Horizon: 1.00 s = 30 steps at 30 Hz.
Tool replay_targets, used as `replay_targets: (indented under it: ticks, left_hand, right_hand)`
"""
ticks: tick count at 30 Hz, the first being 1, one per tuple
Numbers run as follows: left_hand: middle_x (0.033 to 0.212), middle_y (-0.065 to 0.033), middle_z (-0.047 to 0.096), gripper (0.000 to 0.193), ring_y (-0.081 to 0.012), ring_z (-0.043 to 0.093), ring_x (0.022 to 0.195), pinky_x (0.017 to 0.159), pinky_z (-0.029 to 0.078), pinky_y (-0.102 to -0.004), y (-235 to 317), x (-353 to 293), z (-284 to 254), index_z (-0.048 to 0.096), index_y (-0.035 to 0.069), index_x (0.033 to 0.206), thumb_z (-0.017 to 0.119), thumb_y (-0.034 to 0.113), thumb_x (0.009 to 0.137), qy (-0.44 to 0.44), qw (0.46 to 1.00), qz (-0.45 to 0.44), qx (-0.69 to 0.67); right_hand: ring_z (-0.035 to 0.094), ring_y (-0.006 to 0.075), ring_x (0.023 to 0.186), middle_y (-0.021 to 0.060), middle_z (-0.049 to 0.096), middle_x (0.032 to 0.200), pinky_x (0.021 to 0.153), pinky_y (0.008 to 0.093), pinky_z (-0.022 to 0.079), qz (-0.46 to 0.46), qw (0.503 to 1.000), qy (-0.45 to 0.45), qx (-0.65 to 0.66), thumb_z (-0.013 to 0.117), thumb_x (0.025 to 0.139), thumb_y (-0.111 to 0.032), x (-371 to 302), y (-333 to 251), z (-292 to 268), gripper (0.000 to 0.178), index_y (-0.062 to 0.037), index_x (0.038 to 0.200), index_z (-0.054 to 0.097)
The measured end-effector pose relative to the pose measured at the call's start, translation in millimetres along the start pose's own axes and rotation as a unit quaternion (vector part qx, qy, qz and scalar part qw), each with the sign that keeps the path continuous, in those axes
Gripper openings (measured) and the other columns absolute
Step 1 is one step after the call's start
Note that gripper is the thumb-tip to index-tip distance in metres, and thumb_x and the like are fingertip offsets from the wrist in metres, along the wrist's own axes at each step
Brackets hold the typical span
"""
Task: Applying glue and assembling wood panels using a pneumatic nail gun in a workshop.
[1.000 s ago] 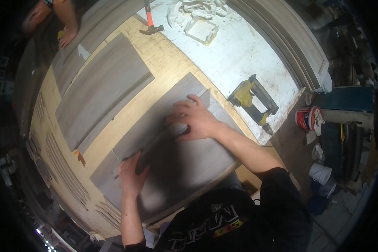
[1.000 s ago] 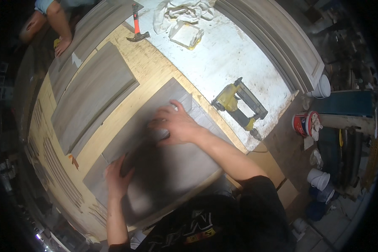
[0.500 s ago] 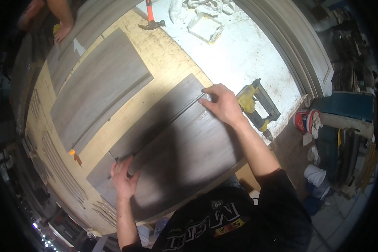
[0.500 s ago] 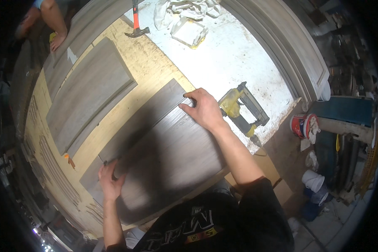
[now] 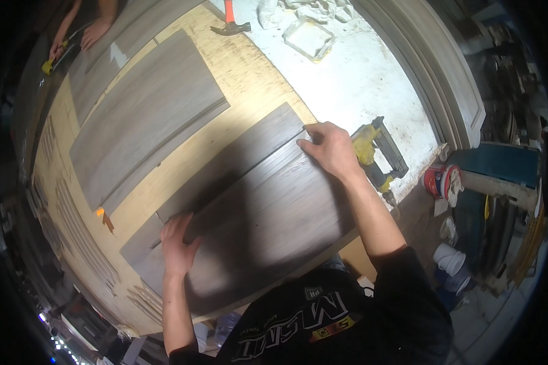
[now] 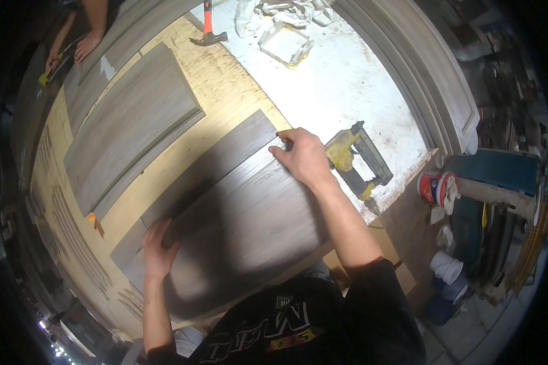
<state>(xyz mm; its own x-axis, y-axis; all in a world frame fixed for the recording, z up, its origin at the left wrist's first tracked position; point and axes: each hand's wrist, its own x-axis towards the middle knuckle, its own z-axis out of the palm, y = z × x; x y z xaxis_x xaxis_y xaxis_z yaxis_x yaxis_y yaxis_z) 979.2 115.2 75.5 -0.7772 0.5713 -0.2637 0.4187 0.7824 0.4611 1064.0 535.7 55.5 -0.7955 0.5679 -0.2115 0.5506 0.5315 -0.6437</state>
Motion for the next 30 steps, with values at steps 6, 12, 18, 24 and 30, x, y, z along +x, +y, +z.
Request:
replay_targets:
  ticks: [6,12,18,24,30]
  left_hand:
    - [0.136,-0.0163,0.059,0.067,-0.0381,0.055,0.127,0.108,0.044,-0.0469,-9,1,9,0.064,0.008,0.136,0.085,0.009,0.072,-0.015,0.999,-0.003,-0.033]
    - [0.129,-0.0181,0.058,0.066,-0.04,0.056,0.121,0.104,0.047,-0.0473,-19,5,12,0.063,0.007,0.137,0.084,0.01,0.074,0.002,1.0,0.028,-0.011]
    - [0.124,-0.0177,0.059,0.056,-0.0398,0.058,0.116,0.098,0.049,-0.0478,-25,8,13,0.067,0.006,0.129,0.084,0.019,0.077,0.021,0.998,0.054,0.025]
    - [0.138,-0.0173,0.06,0.073,-0.0376,0.053,0.132,0.111,0.043,-0.0479,-27,-1,22,0.059,0.017,0.145,0.086,0.024,0.078,0.014,0.999,-0.02,0.035]
    - [0.135,-0.0182,0.061,0.066,-0.0359,0.055,0.127,0.107,0.044,-0.0477,-74,-57,34,0.059,0.011,0.142,0.084,0.023,0.081,0.275,0.954,-0.118,0.019]
  right_hand:
    - [0.072,0.0332,0.091,0.0199,0.074,0.099,0.084,0.0395,0.057,0.003,1.0,0.0,-0.009,0.086,0.081,-0.027,0,-2,-2,0.04,0.0016,0.107,0.077]
    - [0.072,0.032,0.089,0.019,0.074,0.098,0.084,0.0388,0.057,0.002,1.0,-0.003,0.003,0.086,0.082,-0.027,3,9,6,0.04,0.0006,0.109,0.077]
    - [0.073,0.0332,0.097,0.0214,0.076,0.105,0.089,0.039,0.056,-0.002,1.0,-0.018,0.015,0.085,0.084,-0.03,6,12,10,0.043,0.0006,0.113,0.076]
    - [0.075,0.0319,0.097,0.0242,0.076,0.101,0.087,0.0406,0.056,-0.02,0.998,-0.054,-0.014,0.082,0.086,-0.034,14,24,6,0.049,0.0052,0.115,0.074]
    - [0.074,0.0268,0.096,0.0199,0.078,0.103,0.09,0.0358,0.055,0.008,0.996,-0.085,-0.028,0.08,0.087,-0.033,14,10,-8,0.049,0.0065,0.116,0.074]
